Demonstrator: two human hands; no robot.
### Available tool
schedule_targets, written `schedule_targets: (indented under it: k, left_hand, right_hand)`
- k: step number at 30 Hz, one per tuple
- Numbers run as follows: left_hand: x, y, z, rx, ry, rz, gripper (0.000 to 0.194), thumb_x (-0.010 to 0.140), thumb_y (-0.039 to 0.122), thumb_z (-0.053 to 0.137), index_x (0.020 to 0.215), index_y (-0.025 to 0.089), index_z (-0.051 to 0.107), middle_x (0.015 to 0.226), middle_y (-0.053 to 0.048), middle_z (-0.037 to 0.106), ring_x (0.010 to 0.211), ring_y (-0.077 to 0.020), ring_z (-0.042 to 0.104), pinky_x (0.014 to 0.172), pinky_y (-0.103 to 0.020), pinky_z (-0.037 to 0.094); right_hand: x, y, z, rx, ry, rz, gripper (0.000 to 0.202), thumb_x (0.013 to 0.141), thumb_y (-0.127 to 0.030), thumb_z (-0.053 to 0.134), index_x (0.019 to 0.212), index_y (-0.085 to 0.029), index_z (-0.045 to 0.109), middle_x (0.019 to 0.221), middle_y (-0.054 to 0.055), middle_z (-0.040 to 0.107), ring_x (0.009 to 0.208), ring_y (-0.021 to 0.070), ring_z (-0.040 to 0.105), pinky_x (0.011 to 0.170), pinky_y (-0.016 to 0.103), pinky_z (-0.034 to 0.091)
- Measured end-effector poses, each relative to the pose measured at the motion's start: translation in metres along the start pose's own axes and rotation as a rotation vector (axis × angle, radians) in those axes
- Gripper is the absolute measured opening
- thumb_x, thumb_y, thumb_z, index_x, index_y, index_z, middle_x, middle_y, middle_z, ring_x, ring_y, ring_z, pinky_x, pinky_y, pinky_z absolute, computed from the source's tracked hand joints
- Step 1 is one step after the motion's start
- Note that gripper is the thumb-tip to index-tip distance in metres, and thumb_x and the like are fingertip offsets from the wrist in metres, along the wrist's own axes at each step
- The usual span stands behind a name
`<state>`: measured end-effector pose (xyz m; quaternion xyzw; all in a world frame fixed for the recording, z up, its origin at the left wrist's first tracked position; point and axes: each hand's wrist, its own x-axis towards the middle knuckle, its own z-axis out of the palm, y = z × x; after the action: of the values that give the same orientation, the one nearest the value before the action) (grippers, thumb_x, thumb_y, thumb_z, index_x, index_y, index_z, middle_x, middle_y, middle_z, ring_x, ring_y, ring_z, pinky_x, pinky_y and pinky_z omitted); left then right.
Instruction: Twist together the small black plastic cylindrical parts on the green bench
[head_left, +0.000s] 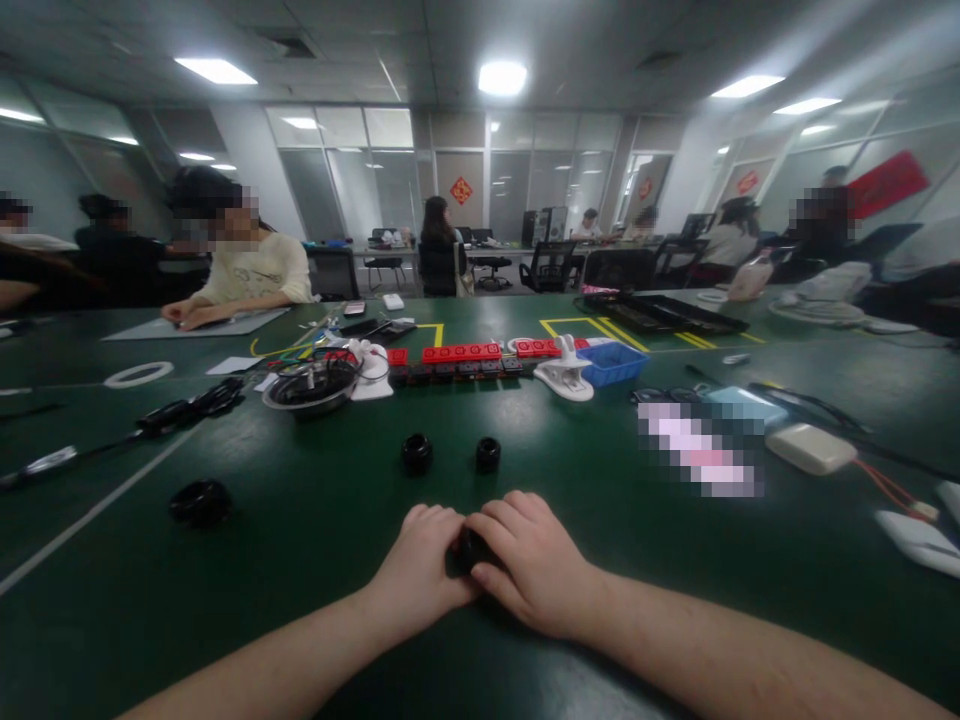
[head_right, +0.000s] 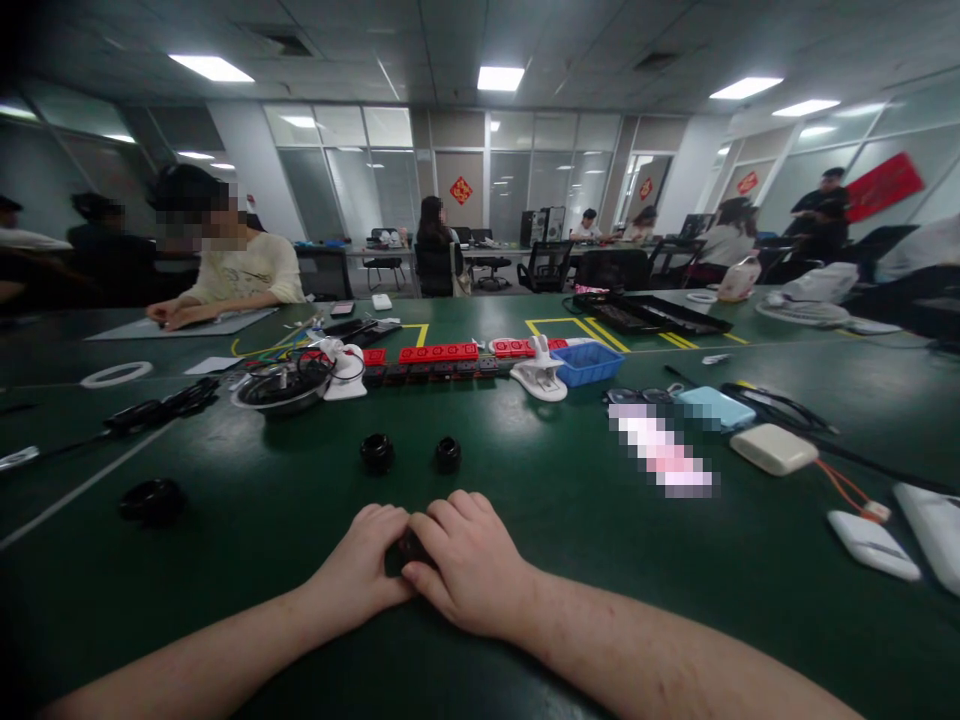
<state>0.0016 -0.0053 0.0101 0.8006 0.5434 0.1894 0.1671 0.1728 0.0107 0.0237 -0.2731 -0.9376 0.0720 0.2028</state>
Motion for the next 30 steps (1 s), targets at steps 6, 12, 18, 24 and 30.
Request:
schedule_targets:
  k: [6, 12, 18, 24, 30]
  left_hand:
    - [0.0008, -0.0019, -0.0007, 0.004, -0.019, 0.000, 0.022, 0.062, 0.033, 0.063, 0.070, 0.017, 0.051, 0.072, 0.000, 0.054, 0.072, -0.0179, 0.049, 0.071, -0.032, 0.034]
    - [0.0013, -0.0018, -0.0004, -0.019, -0.033, -0.005, 0.020, 0.063, 0.032, 0.062, 0.070, 0.017, 0.050, 0.072, 0.001, 0.054, 0.072, -0.0179, 0.049, 0.072, -0.032, 0.034]
    - [0.0019, -0.0021, -0.0004, -0.045, -0.033, -0.015, 0.015, 0.062, 0.025, 0.060, 0.070, 0.019, 0.049, 0.073, 0.001, 0.054, 0.073, -0.0181, 0.049, 0.073, -0.033, 0.034]
    - [0.0029, -0.0020, -0.0008, -0.016, -0.048, -0.040, 0.016, 0.063, 0.027, 0.058, 0.063, 0.018, 0.045, 0.070, 0.001, 0.052, 0.070, -0.0181, 0.048, 0.072, -0.033, 0.035]
    - [0.0027, -0.0035, 0.0006, -0.024, -0.050, -0.031, 0.015, 0.063, 0.026, 0.059, 0.066, 0.018, 0.047, 0.072, 0.001, 0.052, 0.072, -0.0178, 0.048, 0.073, -0.033, 0.034]
  right_hand:
    - [0.0009, 0.0006, -0.0012, 0.048, -0.004, -0.007, 0.034, 0.086, -0.035, 0.039, 0.110, -0.014, 0.049, 0.099, 0.010, 0.054, 0.086, 0.0218, 0.042, 0.077, 0.038, 0.034]
    - [0.0015, 0.0002, -0.0030, 0.076, -0.013, -0.014, 0.031, 0.085, -0.029, 0.038, 0.110, -0.014, 0.049, 0.101, 0.010, 0.054, 0.087, 0.0213, 0.042, 0.078, 0.038, 0.035]
    - [0.0027, 0.0007, -0.0034, 0.120, 0.000, -0.009, 0.031, 0.083, -0.022, 0.037, 0.110, -0.013, 0.048, 0.100, 0.010, 0.054, 0.086, 0.0209, 0.043, 0.078, 0.038, 0.036]
    - [0.0042, 0.0025, -0.0037, 0.142, -0.013, -0.002, 0.034, 0.081, -0.021, 0.038, 0.112, -0.012, 0.048, 0.100, 0.010, 0.055, 0.085, 0.0204, 0.044, 0.077, 0.038, 0.037]
    - [0.0037, 0.0029, -0.0038, 0.144, -0.026, 0.019, 0.033, 0.082, -0.021, 0.038, 0.112, -0.013, 0.049, 0.103, 0.010, 0.053, 0.088, 0.0211, 0.042, 0.079, 0.038, 0.036]
